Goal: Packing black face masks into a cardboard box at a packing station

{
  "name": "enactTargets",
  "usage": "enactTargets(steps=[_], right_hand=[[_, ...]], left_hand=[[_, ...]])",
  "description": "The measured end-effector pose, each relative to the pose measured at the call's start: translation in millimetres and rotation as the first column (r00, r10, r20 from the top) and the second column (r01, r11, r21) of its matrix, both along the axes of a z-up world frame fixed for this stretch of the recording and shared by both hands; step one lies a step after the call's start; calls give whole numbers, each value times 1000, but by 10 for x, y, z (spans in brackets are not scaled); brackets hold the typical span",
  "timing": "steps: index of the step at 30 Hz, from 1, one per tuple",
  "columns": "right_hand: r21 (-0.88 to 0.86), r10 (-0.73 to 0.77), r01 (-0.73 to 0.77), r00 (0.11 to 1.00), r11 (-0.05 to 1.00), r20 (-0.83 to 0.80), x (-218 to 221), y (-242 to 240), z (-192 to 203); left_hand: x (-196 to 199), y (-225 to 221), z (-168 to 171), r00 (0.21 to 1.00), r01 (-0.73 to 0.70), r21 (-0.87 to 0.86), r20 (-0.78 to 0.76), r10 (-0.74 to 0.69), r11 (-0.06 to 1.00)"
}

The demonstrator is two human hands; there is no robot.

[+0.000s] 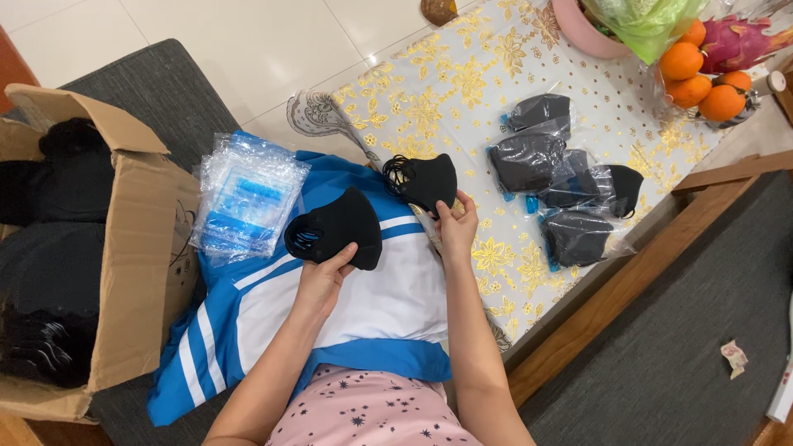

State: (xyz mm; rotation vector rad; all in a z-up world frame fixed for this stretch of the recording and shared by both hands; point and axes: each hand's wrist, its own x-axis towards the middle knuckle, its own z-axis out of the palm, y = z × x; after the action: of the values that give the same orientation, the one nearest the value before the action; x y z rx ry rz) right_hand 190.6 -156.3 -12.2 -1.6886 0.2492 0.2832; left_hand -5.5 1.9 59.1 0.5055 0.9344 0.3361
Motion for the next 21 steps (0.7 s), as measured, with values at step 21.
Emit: enactTargets(steps=[21], right_hand=[[-493, 210, -105, 964, 864, 162, -177, 25, 365]], left_hand=[[-20, -15, 166, 998, 5, 2, 64, -5, 1000]])
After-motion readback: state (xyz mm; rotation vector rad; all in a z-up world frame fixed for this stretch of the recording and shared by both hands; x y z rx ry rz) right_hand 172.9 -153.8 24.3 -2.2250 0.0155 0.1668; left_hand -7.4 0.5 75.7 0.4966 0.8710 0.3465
